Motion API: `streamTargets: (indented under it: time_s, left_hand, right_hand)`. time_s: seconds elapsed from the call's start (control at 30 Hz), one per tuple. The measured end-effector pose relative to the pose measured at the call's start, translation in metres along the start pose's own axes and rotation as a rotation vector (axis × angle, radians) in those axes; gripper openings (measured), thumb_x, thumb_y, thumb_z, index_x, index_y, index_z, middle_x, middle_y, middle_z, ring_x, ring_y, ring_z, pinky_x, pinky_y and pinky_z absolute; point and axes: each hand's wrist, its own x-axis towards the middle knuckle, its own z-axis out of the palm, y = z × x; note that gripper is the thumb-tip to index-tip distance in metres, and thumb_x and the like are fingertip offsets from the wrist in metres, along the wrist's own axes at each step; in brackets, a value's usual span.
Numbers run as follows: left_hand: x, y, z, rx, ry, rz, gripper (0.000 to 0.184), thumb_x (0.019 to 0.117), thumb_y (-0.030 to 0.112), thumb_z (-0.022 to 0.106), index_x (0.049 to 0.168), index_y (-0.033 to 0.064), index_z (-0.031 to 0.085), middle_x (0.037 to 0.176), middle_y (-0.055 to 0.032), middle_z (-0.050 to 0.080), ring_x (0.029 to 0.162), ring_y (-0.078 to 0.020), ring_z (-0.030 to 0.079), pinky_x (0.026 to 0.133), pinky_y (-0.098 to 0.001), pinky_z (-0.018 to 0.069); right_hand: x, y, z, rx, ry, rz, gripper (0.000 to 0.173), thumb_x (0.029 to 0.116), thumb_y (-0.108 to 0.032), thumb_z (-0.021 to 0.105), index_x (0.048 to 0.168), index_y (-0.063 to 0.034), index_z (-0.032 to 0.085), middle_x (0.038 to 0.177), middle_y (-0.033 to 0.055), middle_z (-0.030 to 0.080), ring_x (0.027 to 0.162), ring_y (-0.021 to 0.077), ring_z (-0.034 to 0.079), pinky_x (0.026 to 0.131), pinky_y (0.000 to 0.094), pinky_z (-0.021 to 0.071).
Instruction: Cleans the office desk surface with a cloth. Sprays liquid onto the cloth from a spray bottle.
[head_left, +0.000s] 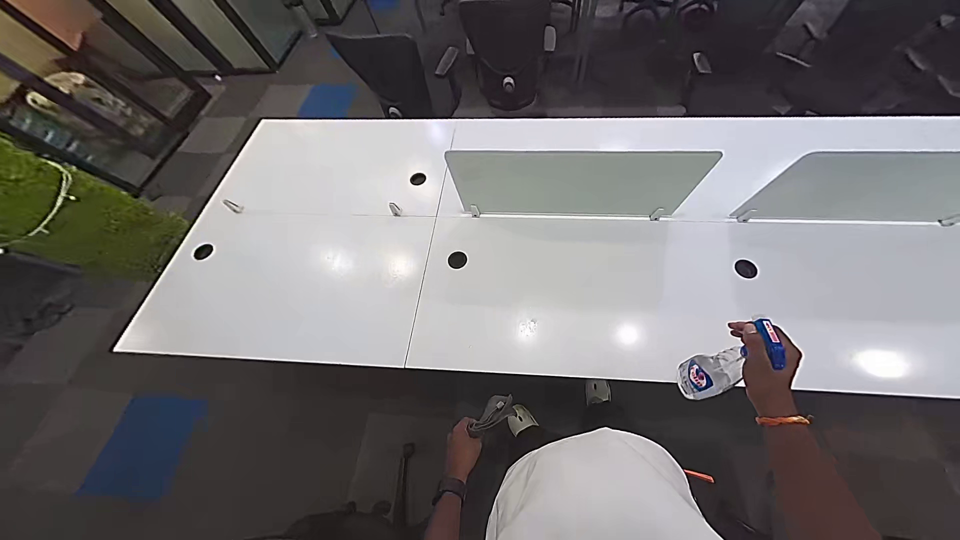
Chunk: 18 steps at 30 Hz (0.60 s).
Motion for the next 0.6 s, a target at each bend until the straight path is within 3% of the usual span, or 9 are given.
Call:
streamTargets:
  time_s: [0.1, 0.2, 0.33, 0.43, 0.6]
  left_hand:
    - [-0.003, 0.031, 0.007, -0.016, 0.013, 0.081, 0.031, 0.0869, 0.012, 0.076, 0.116, 0.0045, 0.070, 0.109, -0.0164, 0.073, 0.105, -0.0310, 0.070, 0.098, -0.0537, 0.0525]
    - [-0.010, 0.071, 0.016, -0.071, 0.077, 0.138, 0.034, 0.0835, 0.009, 0.078, 0.115, 0.0015, 0.069, 0.105, -0.0183, 0.073, 0.101, -0.0315, 0.070, 0.095, -0.0535, 0.0539]
    - [-0.026, 0.135, 0.040, -0.147, 0.151, 0.114, 0.048, 0.0811, 0.013, 0.083, 0.119, -0.0021, 0.058, 0.096, -0.0200, 0.069, 0.089, -0.0322, 0.069, 0.085, -0.0525, 0.0558]
    - [-0.034, 0.186, 0.060, -0.186, 0.164, 0.135, 0.045, 0.0828, 0.018, 0.083, 0.115, -0.0022, 0.058, 0.094, -0.0180, 0.068, 0.086, -0.0278, 0.067, 0.082, -0.0487, 0.0563]
    - [-0.030, 0.263, 0.092, -0.285, 0.155, 0.225, 0.039, 0.0858, 0.023, 0.080, 0.110, 0.0000, 0.060, 0.090, -0.0118, 0.067, 0.082, -0.0192, 0.066, 0.080, -0.0399, 0.0562]
  right_hand:
    - [0.024, 0.028, -0.026, -0.054, 0.068, -0.025, 0.038, 0.1022, -0.026, 0.052, 0.114, 0.0092, 0.063, 0.103, 0.0111, 0.070, 0.091, 0.0053, 0.066, 0.084, 0.0230, 0.0544]
    - [0.059, 0.064, -0.047, -0.114, 0.063, 0.002, 0.043, 0.1042, -0.030, 0.052, 0.120, 0.0094, 0.060, 0.098, 0.0109, 0.063, 0.082, 0.0032, 0.059, 0.078, 0.0212, 0.0510]
    - [0.115, 0.119, -0.064, 0.001, 0.084, 0.048, 0.046, 0.1058, -0.029, 0.046, 0.124, 0.0112, 0.058, 0.116, 0.0185, 0.066, 0.103, 0.0116, 0.064, 0.093, 0.0276, 0.0524]
    - [0.150, 0.155, -0.066, 0.087, 0.143, 0.055, 0.044, 0.1050, -0.026, 0.046, 0.123, 0.0123, 0.058, 0.118, 0.0195, 0.066, 0.105, 0.0144, 0.064, 0.093, 0.0300, 0.0527]
    - [0.173, 0.203, -0.067, 0.159, 0.124, 0.086, 0.046, 0.1069, -0.027, 0.043, 0.132, 0.0100, 0.054, 0.125, 0.0209, 0.064, 0.115, 0.0196, 0.064, 0.102, 0.0352, 0.0518]
